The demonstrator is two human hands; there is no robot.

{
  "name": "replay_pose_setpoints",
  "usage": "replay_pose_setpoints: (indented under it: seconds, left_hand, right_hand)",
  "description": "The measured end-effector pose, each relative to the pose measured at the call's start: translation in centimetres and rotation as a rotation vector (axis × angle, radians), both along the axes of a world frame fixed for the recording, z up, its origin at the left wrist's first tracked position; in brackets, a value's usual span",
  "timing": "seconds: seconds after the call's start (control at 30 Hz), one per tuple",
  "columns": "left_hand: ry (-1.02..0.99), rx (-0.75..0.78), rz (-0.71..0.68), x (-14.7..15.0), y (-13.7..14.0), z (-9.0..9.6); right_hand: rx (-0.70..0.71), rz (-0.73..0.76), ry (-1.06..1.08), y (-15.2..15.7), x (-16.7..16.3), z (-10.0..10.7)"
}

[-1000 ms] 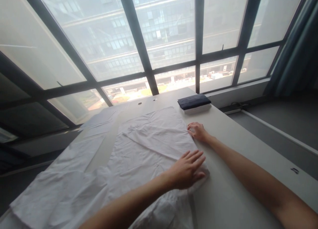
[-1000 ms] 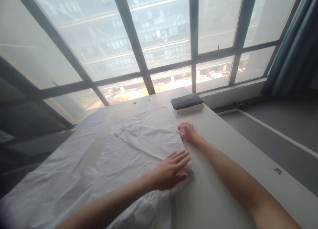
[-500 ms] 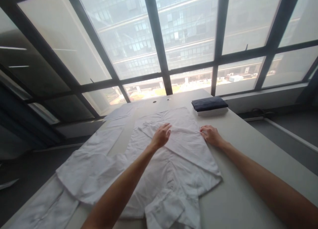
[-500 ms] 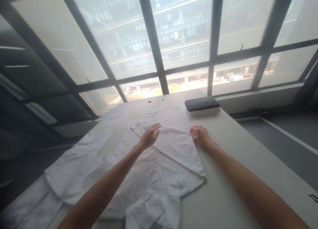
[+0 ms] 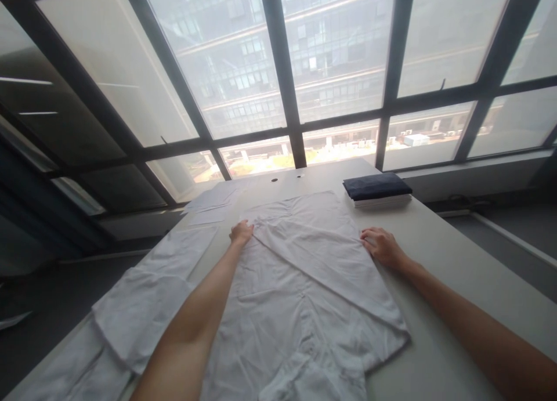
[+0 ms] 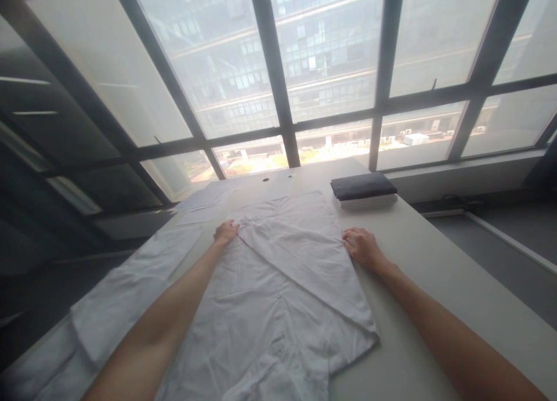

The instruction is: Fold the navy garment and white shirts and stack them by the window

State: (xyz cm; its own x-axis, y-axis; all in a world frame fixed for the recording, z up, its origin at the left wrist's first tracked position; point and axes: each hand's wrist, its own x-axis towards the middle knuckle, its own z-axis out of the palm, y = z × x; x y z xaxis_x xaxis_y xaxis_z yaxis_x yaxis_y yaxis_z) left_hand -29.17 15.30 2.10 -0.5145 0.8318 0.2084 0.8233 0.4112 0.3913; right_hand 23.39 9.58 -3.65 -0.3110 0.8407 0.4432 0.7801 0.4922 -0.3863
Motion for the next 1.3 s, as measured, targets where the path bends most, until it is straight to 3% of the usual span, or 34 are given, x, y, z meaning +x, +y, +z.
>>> replay_pose_setpoints:
  seconds: [0.17,0.33,0.5,0.6,0.7,0.83,1.0,1.13,1.3]
  left_hand:
    - [-0.029,0.094,-0.019,-1.2,1.2,0.1]
    - [0.014,0.158,-0.036,-2.3,-0.6,0.0]
    - [0.132,0.188,-0.228,0.3,-1.7,-1.0]
    - [0.161,0.094,-0.43,3.0,-1.2,-1.7]
    - [0.173,-0.023,-0.52,4.8,-1.2,-2.5]
    - [0.189,-0.15,-0.512,5.0,-1.8,-2.4]
    - [0.223,-0.264,-0.426,4.8,-1.8,-0.6]
    - [0.294,-0.213,-0.454,8.9,-2.1,0.2]
    - [0.384,-0.137,-0.841,16.0,-3.9,-1.3]
  right_hand:
    - [-0.006,-0.005,0.013,0.0,0.1,-0.1]
    - [-0.006,0.0,0.002,0.1,0.2,-0.2]
    - [0.002,-0.006,-0.026,0.0,0.1,-0.1]
    - [0.012,-0.01,-0.038,-0.1,0.1,0.0]
    - [0.009,-0.021,-0.034,-0.3,0.0,0.2]
    - [-0.007,-0.029,-0.018,-0.4,0.0,0.3]
    - [-0.027,-0.038,0.004,-0.2,0.0,0.3]
    - [-0.029,-0.044,0.011,-0.1,-0.2,0.1]
    - [-0.037,-0.039,0.025,-0.3,-0.1,-0.1]
